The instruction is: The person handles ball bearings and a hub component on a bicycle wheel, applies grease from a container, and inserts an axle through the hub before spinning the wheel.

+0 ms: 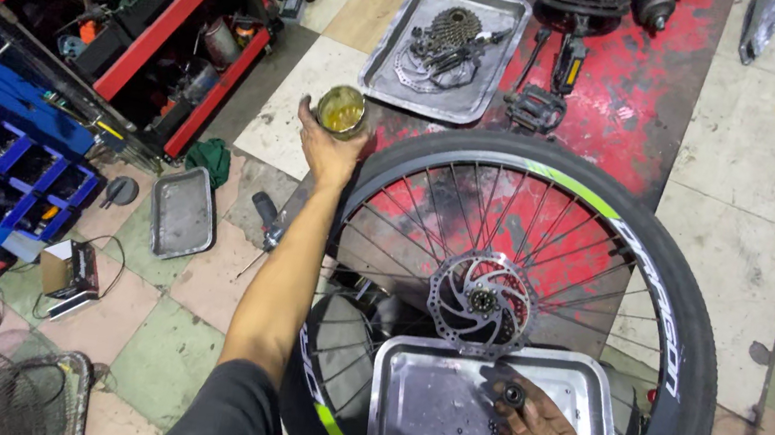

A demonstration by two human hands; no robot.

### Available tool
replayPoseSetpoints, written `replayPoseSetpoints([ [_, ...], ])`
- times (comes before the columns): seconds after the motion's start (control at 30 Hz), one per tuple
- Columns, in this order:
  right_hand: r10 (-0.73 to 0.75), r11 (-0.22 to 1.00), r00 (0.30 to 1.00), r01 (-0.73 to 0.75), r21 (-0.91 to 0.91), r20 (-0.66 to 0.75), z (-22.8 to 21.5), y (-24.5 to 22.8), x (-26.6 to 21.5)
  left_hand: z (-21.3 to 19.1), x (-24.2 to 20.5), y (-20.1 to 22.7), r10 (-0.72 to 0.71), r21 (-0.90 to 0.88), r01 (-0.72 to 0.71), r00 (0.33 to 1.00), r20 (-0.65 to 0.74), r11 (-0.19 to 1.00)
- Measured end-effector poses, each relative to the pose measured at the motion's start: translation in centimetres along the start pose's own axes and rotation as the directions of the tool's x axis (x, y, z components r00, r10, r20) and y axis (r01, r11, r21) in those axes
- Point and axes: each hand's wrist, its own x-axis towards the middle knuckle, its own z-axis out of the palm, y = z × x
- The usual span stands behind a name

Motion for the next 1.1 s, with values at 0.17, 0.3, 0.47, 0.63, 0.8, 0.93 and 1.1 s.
replayPoseSetpoints([
  [0.17,0.041,0.999,0.997,-0.042,-0.011,-0.070,1.9,0.0,-1.7,-9.5,-8.3,3.0,0.426,-0.133,-0.419,0.904,0.031,0.898],
  [0.3,0.034,0.998,0.998,-0.036,-0.054,-0.045,2.1,1.0,-3.3,-17.6,-20.4,2.2,0.408,-0.013,-0.414,0.892,0.195,0.910],
  [0.47,0.106,0.983,0.994,-0.100,-0.152,0.030,2.6,3.3,-5.1,-21.5,-28.2,-0.9,0.251,0.066,-0.282,0.922,0.293,0.957],
  [0.63,0.160,0.969,0.985,-0.145,-0.198,0.063,4.2,5.1,-6.4,-22.4,-29.6,-2.5,0.293,0.020,-0.309,0.919,0.264,0.951],
  [0.8,0.178,0.971,0.980,-0.160,-0.179,0.086,5.2,5.6,-7.3,-24.0,-29.0,-1.9,0.423,-0.016,-0.436,0.863,0.277,0.900],
  [0.93,0.165,0.973,0.985,-0.154,-0.174,0.052,5.1,5.5,-7.2,-26.5,-27.9,-1.1,0.454,0.107,-0.540,0.785,0.422,0.835],
  [1.1,0.156,0.974,0.984,-0.140,-0.179,0.082,5.1,5.3,-6.9,-26.7,-25.6,0.6,0.394,0.133,-0.551,0.724,0.566,0.824],
])
